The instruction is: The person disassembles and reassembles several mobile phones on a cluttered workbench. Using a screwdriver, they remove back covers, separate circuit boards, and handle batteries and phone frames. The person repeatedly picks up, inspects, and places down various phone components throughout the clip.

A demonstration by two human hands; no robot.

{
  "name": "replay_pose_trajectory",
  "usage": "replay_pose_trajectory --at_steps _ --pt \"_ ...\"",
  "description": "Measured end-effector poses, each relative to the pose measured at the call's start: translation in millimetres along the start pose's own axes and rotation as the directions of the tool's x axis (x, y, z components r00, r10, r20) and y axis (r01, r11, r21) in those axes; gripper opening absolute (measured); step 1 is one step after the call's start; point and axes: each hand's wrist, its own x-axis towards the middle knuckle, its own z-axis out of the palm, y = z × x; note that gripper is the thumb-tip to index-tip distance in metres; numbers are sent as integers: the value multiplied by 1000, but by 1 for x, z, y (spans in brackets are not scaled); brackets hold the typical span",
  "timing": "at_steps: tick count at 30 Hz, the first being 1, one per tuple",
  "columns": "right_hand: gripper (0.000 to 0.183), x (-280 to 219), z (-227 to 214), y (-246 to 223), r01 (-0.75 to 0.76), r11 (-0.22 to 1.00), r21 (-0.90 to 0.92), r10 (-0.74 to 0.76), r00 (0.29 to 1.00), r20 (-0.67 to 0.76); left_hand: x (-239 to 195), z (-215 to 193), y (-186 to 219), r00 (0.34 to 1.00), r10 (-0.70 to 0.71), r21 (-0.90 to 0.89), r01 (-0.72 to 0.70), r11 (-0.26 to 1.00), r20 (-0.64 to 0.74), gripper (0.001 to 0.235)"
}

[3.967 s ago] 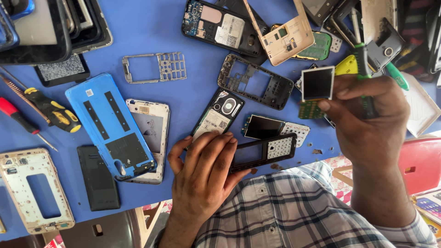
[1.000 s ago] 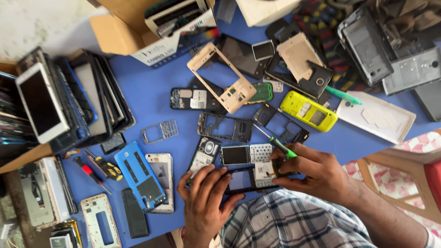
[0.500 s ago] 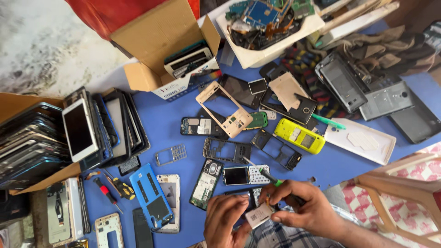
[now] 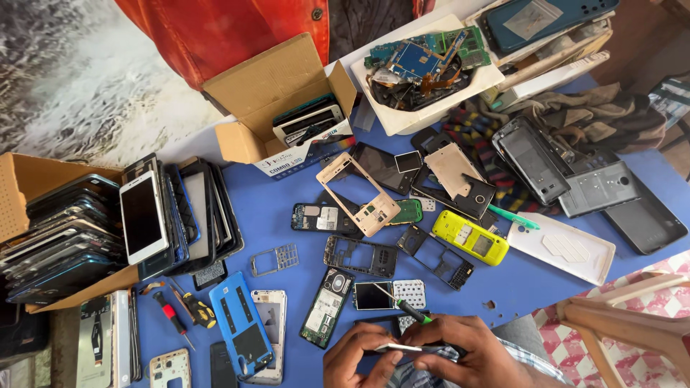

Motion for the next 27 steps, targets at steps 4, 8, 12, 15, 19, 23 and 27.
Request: replay_pose_trajectory --at_steps 4,8,12,15,19,23,27 --pt "18 5 2 1 -33 998 47 33 999 -9 -2 6 -6 999 -11 3 11 1000 -43 22" --pt "14 7 -4 2 -20 981 193 18 1000 12 2 4 3 997 11 -58 -15 998 -75 24" --pt "11 10 -19 5 82 992 96 -70 990 -126 10 -5 23 990 -58 71 68 995 -129 22" --pt "14 7 -30 8 -114 991 64 127 957 -260 21 -17 38 988 59 319 -10 948 -143 22" --pt "9 6 -41 18 36 999 -27 -44 900 -433 42 -25 50 986 135 529 -63 847 -99 21" --pt "10 9 -40 28 27 995 -91 -73 829 -555 63 -25 58 993 118 669 -67 741 -31 24" --pt "10 6 -40 29 63 981 -181 -155 815 -559 80 -22 55 992 93 755 -123 644 83 29"
